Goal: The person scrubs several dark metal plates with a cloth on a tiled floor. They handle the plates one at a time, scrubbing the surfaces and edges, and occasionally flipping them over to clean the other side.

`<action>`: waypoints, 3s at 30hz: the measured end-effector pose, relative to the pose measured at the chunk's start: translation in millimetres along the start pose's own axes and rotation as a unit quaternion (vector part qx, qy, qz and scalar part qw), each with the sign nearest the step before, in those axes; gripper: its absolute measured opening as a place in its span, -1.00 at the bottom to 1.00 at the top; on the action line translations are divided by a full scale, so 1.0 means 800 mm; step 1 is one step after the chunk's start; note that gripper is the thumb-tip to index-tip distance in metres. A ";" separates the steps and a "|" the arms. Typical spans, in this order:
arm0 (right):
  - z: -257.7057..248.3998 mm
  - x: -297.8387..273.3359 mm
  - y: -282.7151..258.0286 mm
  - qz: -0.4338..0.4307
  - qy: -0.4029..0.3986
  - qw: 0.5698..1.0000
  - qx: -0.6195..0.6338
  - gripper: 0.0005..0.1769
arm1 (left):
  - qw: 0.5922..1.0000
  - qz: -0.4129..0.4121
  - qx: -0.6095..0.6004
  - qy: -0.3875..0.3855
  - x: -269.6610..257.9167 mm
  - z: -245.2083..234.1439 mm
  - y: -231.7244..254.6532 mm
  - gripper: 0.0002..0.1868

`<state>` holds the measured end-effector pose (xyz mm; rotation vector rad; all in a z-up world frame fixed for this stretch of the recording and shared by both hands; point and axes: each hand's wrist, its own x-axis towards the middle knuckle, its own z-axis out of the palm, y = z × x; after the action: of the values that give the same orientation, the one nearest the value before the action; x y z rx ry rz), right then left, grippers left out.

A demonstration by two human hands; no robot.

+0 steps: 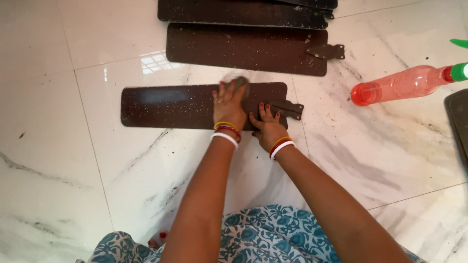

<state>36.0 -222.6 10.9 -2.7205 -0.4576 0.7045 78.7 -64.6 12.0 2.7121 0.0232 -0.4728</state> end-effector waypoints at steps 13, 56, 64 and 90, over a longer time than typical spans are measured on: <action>0.002 0.000 0.010 -0.016 0.047 0.996 0.068 -0.44 | 0.997 0.072 -0.020 -0.033 0.003 -0.028 0.021 -0.25; -0.130 -0.019 0.095 0.166 0.092 0.713 0.675 -0.75 | 0.893 0.138 -0.378 0.201 -0.070 -0.033 0.038 -0.52; -0.157 -0.022 0.078 0.144 0.092 0.769 0.616 -0.68 | 0.903 0.151 -0.342 0.214 -0.069 -0.025 0.040 -0.50; -0.117 -0.025 0.061 0.168 0.074 0.712 0.677 -0.76 | 0.930 0.200 -0.147 0.272 -0.111 -0.013 0.029 -0.53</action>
<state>78.8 -293.1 80.3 -1.3699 0.4918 0.5249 0.1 -77.6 58.6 2.3745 -0.2818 0.3778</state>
